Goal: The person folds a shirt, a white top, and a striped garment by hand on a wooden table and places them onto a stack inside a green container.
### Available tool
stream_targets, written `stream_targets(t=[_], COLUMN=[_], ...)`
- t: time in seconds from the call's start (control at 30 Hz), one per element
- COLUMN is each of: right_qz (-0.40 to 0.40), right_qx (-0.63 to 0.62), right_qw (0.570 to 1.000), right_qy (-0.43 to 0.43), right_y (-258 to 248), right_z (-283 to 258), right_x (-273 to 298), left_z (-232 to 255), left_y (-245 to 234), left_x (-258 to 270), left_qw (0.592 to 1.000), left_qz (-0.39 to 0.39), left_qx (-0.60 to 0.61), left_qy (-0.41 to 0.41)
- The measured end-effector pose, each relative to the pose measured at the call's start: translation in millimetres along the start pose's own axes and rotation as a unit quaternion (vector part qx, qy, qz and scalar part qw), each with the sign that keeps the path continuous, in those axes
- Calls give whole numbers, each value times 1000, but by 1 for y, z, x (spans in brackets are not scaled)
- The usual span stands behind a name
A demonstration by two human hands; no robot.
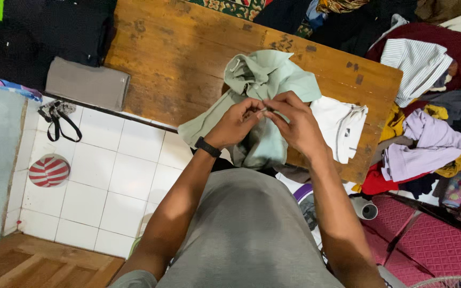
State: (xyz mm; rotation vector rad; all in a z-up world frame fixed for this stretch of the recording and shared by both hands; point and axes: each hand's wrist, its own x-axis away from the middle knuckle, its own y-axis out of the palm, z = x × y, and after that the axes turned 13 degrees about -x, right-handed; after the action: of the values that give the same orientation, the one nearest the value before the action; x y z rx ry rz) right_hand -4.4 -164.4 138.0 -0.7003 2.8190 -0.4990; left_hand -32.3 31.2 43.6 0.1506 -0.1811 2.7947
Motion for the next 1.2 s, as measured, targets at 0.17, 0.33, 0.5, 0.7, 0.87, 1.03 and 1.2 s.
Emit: stream_targets(t=[0.17, 0.33, 0.5, 0.7, 0.87, 1.03, 1.2], right_qz=[-65, -94, -67, -67, -93, -116, -162], right_qx=[17, 43, 82, 189, 162, 6, 69], right_qw=[997, 994, 992, 954, 967, 993, 977], right_qy=[-44, -24, -67, -222, -172, 34, -120], right_y=[-10, -8, 4, 6, 7, 8, -8], right_z=[2, 9, 15, 35, 32, 19, 26], right_x=[0, 3, 12, 11, 8, 2, 2], left_z=[-9, -17, -26, -21, -17, -19, -11], left_y=[-1, 4, 6, 5, -1, -9, 1], left_x=[0, 7, 8, 11, 12, 15, 16], left_qw=[999, 996, 979, 987, 989, 994, 996], left_qz=[-39, -26, 26, 17, 4, -27, 1], left_qx=[16, 65, 170, 123, 105, 48, 26], left_qy=[-32, -58, -112, -101, -108, -91, -80])
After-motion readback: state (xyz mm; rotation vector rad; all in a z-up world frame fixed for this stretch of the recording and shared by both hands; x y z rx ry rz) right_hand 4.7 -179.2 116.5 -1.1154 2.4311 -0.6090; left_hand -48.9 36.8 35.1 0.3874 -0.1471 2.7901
